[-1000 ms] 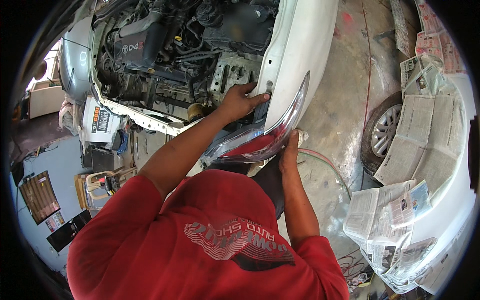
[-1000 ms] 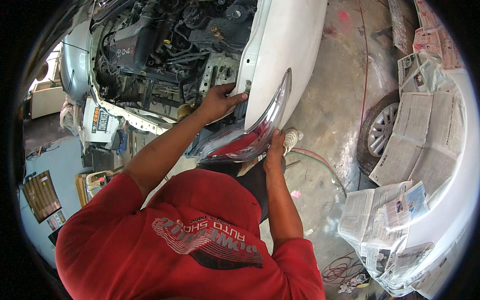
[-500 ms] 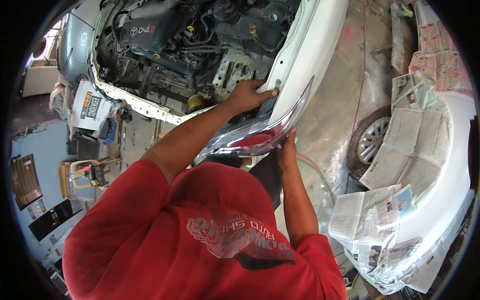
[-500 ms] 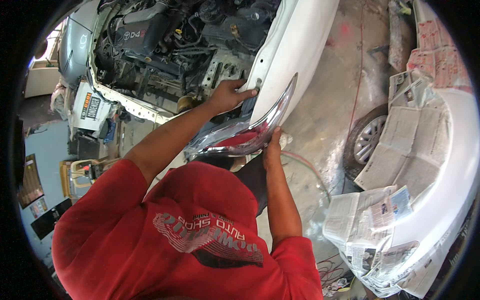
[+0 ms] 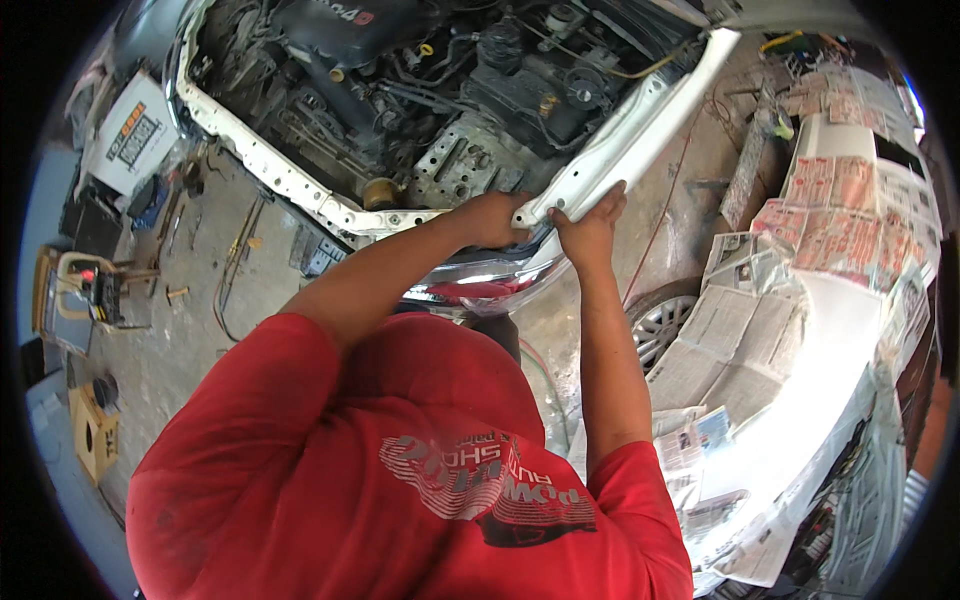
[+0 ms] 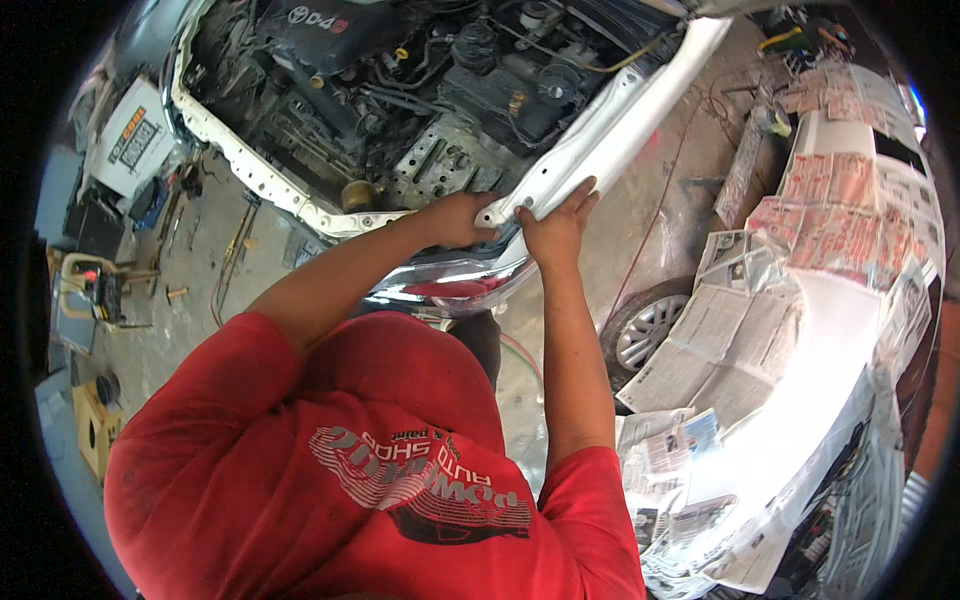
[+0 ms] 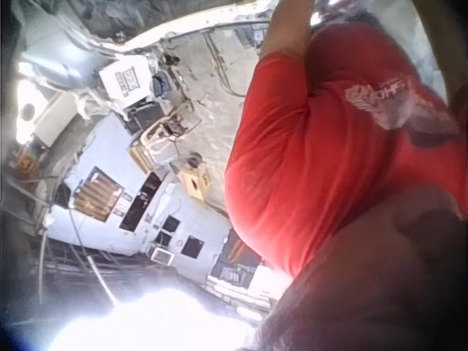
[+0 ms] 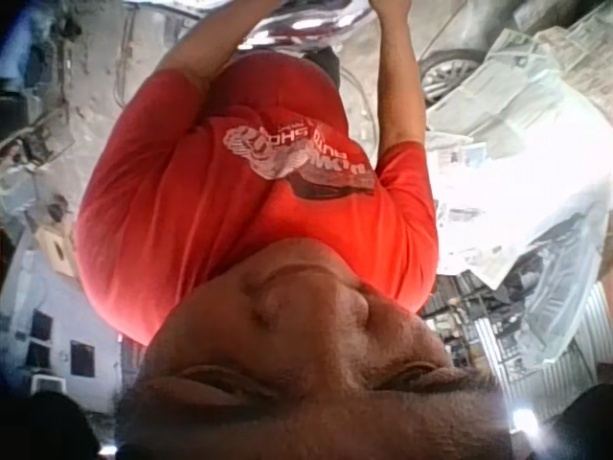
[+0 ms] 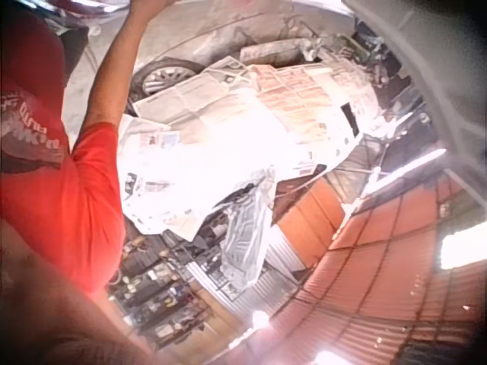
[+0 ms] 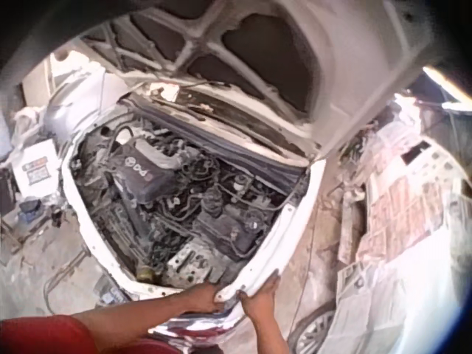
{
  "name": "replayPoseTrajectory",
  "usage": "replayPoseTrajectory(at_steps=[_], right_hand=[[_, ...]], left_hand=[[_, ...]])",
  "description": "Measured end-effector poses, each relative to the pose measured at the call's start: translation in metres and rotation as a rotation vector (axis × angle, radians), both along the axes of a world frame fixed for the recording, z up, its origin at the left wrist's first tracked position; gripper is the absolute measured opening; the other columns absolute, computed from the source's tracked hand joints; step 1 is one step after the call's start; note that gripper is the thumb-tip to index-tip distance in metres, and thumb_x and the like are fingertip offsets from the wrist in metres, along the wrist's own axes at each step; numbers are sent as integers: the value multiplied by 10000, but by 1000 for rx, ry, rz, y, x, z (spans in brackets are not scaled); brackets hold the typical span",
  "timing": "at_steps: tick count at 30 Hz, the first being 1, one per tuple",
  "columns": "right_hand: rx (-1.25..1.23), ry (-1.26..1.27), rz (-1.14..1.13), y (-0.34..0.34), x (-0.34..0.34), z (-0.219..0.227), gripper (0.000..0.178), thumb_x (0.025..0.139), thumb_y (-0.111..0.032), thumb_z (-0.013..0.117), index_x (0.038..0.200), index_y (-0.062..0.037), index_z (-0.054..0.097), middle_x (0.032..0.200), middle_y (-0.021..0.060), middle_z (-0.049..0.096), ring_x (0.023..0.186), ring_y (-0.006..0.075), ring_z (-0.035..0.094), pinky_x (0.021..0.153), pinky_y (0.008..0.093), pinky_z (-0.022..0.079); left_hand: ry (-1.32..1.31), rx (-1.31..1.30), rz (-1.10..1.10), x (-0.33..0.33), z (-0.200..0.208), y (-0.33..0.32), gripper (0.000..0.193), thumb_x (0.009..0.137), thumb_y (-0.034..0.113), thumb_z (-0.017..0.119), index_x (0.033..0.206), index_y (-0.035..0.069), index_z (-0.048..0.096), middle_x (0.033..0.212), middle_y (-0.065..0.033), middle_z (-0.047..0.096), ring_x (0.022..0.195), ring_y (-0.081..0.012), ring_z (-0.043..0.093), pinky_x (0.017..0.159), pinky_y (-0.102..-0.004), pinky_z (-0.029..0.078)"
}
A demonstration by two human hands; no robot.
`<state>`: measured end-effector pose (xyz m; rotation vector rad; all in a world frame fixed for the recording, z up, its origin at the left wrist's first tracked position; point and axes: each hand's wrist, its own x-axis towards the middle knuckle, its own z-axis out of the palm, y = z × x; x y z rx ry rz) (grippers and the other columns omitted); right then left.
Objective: The person removes a new headlight from its packaging and positions it onto the front of a white car, aligning it with the body panel and fender.
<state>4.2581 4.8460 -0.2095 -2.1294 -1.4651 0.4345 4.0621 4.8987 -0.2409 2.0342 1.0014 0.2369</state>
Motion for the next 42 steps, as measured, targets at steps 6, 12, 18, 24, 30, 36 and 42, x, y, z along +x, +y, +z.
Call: replayPoseTrajectory(at_steps=[6,12,18,24,30,36,42], right_hand=[[37,-120,123,1,9,-22,1284,700,-325,889,1542,106,20,1577,396,91,1489,516,119,1220,508,201],[11,-106,131,2,6,-20,1269,718,-288,887,1524,139,5,1585,376,106,1503,474,97,1244,468,72],[-119,-108,146,9,6,-9,1298,748,-306,870,1504,153,-80,1587,394,2,1508,490,15,1246,478,61],[-137,-198,210,16,0,-4,1289,750,-308,870,1509,152,-66,1585,392,27,1507,479,57,1245,467,93],[-105,-235,145,6,9,-13,1283,761,-318,872,1476,205,-55,1521,389,263,1433,461,305,1204,418,234],[-76,-98,190,8,5,-12,1285,754,-353,870,1502,172,-32,1575,400,68,1492,491,114,1239,462,114],[-121,-207,146,11,3,-5,1314,731,-353,881,1504,166,-47,1568,410,83,1487,495,131,1235,464,140]], left_hand=[[-109,195,440,-155,9,-83,678,853,334,745,1427,84,483,1264,-238,624,1139,-381,626,984,-460,496],[59,-359,1269,-323,-118,-142,800,855,552,706,1431,45,479,1379,-235,568,1290,-398,533,1066,-456,426],[-552,-958,1640,-293,-162,-141,1225,706,664,797,1590,161,115,1592,-225,292,1415,-504,315,1059,-699,305],[-281,-482,1746,-265,-229,-147,1050,667,414,923,1413,116,246,1406,-204,487,1309,-372,494,1050,-470,433],[111,-431,1560,-253,-209,-146,1201,663,291,884,1523,-22,106,1367,-338,516,1243,-455,549,1058,-435,450],[172,-508,1453,-253,-211,-138,1201,751,314,783,1563,20,-51,1236,-357,608,1123,-490,617,1004,-464,488],[199,-221,1326,-246,-232,-148,1235,797,419,742,1536,-56,-126,1233,-409,579,1102,-530,611,1035,-475,460]])
